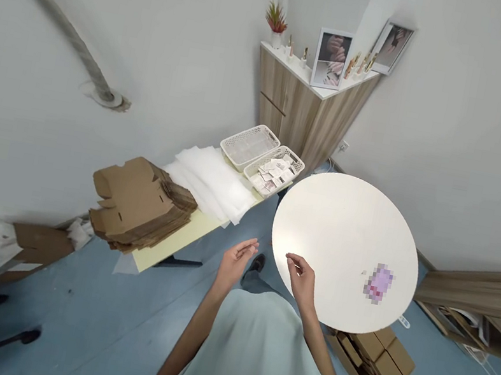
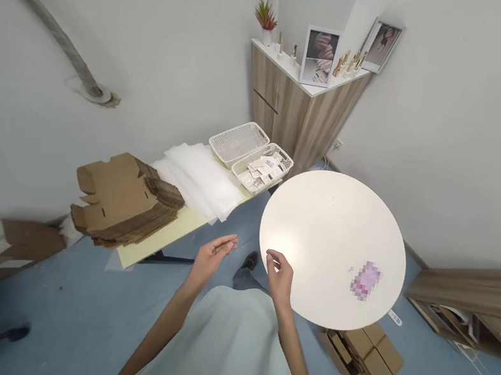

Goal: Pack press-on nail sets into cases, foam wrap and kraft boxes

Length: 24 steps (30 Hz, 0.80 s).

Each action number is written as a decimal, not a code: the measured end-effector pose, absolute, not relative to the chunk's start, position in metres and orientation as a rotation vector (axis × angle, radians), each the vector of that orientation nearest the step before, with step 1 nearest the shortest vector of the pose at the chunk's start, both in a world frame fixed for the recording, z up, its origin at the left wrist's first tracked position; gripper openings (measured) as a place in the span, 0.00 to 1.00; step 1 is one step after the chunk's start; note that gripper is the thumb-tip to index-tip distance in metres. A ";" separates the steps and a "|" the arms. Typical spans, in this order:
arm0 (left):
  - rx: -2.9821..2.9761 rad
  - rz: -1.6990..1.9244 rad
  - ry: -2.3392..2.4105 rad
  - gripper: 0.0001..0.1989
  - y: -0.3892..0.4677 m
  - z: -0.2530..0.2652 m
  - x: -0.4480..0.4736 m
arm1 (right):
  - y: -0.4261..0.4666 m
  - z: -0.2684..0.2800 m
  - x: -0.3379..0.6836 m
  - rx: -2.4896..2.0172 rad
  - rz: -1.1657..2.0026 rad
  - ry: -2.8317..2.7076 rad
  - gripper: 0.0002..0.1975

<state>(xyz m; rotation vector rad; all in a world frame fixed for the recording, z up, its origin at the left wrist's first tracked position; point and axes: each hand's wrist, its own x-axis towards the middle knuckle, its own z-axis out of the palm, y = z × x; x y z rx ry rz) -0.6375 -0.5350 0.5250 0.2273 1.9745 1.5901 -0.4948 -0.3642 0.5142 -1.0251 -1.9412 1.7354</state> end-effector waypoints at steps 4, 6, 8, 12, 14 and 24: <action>0.257 1.485 2.066 0.26 -0.521 0.528 -0.699 | -0.347 0.511 -0.553 -1.041 1.774 -1.879 0.17; 0.265 1.428 2.090 0.26 -0.511 0.529 -0.729 | -0.336 0.512 -0.578 -1.071 1.791 -1.850 0.17; 0.257 1.378 2.112 0.26 -0.499 0.529 -0.757 | -0.324 0.513 -0.599 -1.104 1.805 -1.831 0.17; 0.245 1.294 2.160 0.24 -0.470 0.527 -0.803 | -0.300 0.515 -0.625 -1.165 1.807 -1.809 0.17; 0.251 1.263 2.183 0.23 -0.456 0.525 -0.822 | -0.290 0.516 -0.631 -1.205 1.797 -1.794 0.17; 0.669 0.743 2.473 0.20 -0.386 0.501 -0.927 | -0.273 0.535 -0.641 -1.389 1.649 -1.678 0.16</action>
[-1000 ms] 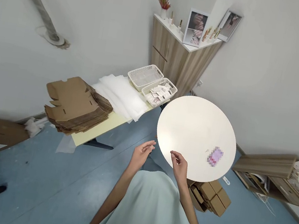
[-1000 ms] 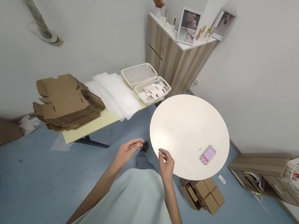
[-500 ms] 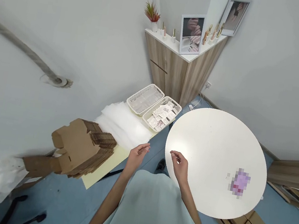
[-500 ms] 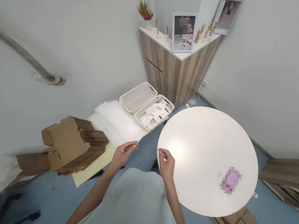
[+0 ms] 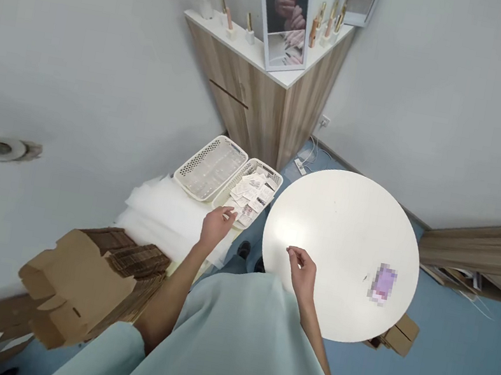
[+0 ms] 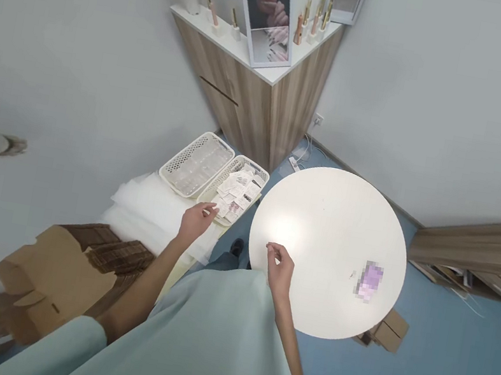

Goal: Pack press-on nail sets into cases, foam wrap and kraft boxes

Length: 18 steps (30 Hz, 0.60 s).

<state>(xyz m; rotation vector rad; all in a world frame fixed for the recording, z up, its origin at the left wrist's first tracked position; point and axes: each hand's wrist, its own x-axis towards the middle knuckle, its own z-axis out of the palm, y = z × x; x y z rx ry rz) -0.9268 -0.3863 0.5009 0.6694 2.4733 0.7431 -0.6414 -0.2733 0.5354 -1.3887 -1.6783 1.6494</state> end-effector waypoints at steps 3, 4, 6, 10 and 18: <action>0.866 0.569 2.491 0.19 -0.357 0.484 -0.959 | -0.282 0.542 -0.642 -1.440 1.576 -1.630 0.16; 0.908 0.510 2.483 0.20 -0.348 0.477 -0.968 | -0.287 0.544 -0.643 -1.460 1.549 -1.614 0.16; 0.948 0.385 2.465 0.20 -0.331 0.465 -0.986 | -0.298 0.546 -0.646 -1.507 1.493 -1.582 0.16; 1.001 0.176 2.412 0.21 -0.306 0.441 -1.012 | -0.320 0.549 -0.656 -1.583 1.434 -1.524 0.16; 1.121 0.131 2.310 0.22 -0.288 0.405 -1.034 | -0.357 0.552 -0.655 -1.756 1.346 -1.423 0.21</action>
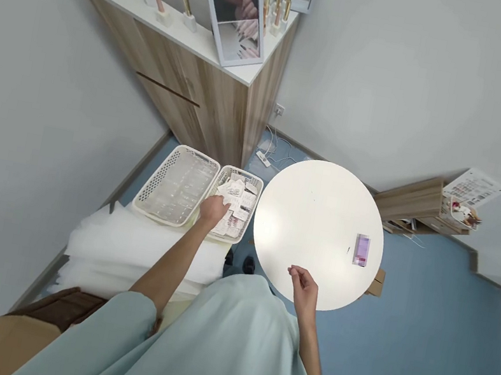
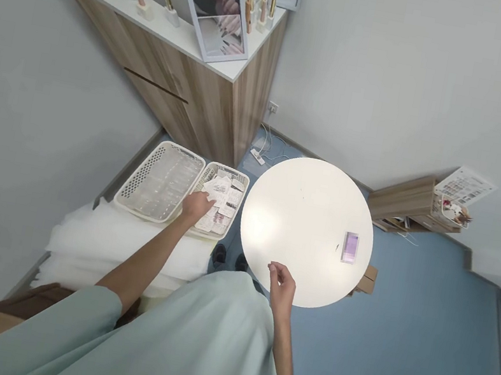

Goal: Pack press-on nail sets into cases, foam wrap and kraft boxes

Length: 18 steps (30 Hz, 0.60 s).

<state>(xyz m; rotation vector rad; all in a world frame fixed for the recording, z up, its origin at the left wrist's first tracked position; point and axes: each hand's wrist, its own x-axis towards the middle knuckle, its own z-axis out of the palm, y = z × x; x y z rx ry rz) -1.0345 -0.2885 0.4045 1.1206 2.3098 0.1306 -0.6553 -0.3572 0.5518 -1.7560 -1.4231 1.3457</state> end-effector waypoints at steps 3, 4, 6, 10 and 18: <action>1.188 0.077 2.286 0.22 -0.284 0.398 -1.037 | -0.369 0.554 -0.654 -1.806 1.327 -1.370 0.23; 1.218 0.059 2.278 0.22 -0.283 0.397 -1.037 | -0.372 0.555 -0.654 -1.817 1.332 -1.356 0.24; 1.272 0.031 2.273 0.22 -0.281 0.397 -1.037 | -0.377 0.556 -0.655 -1.823 1.344 -1.338 0.26; 1.316 0.066 2.320 0.23 -0.281 0.406 -1.038 | -0.379 0.554 -0.654 -1.798 1.358 -1.327 0.26; 0.846 0.887 2.498 0.15 -0.303 0.473 -1.015 | -0.352 0.548 -0.646 -1.669 1.468 -1.418 0.23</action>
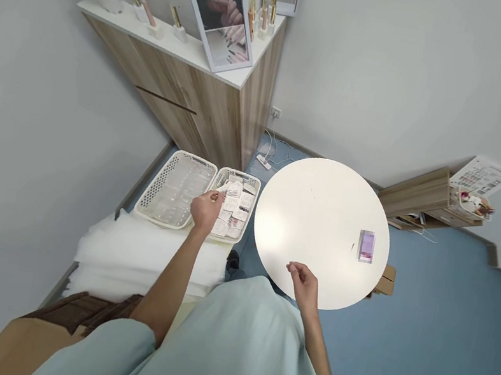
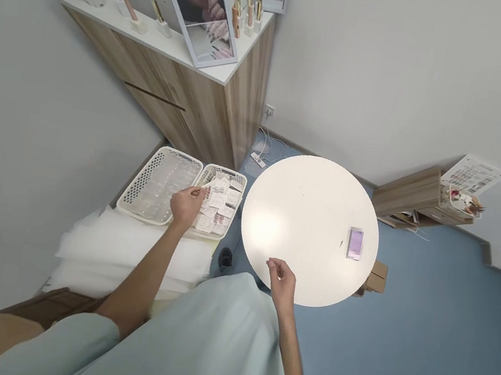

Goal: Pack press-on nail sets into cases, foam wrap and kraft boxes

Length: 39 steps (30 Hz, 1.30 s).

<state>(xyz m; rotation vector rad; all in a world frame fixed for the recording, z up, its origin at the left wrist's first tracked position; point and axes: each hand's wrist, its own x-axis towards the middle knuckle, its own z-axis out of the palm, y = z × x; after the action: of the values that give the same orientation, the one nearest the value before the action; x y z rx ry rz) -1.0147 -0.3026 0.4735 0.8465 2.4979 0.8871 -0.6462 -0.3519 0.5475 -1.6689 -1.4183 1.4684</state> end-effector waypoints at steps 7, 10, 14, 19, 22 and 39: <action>0.358 1.411 1.676 0.21 -0.340 0.536 -0.889 | -0.297 0.550 -0.647 -1.384 1.636 -1.530 0.19; 0.348 1.386 1.553 0.23 -0.350 0.554 -0.822 | -0.274 0.551 -0.638 -1.328 1.619 -1.469 0.20; 0.329 1.323 1.507 0.23 -0.353 0.562 -0.751 | -0.254 0.556 -0.607 -1.253 1.646 -1.362 0.19; 0.331 1.276 1.486 0.19 -0.359 0.562 -0.701 | -0.245 0.555 -0.556 -1.173 1.779 -1.236 0.20; 0.259 1.267 1.363 0.21 -0.363 0.566 -0.683 | -0.244 0.551 -0.531 -1.112 1.913 -1.191 0.19; 0.568 1.301 1.564 0.26 -0.339 0.562 -0.675 | -0.253 0.582 -0.521 -1.262 1.570 -1.261 0.17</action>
<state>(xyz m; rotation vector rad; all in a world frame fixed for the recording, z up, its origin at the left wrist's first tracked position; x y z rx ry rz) -0.6747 -0.3393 0.5618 0.5675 1.5639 1.3008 -0.5214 -0.2535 0.5818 -1.2621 -1.2610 1.5696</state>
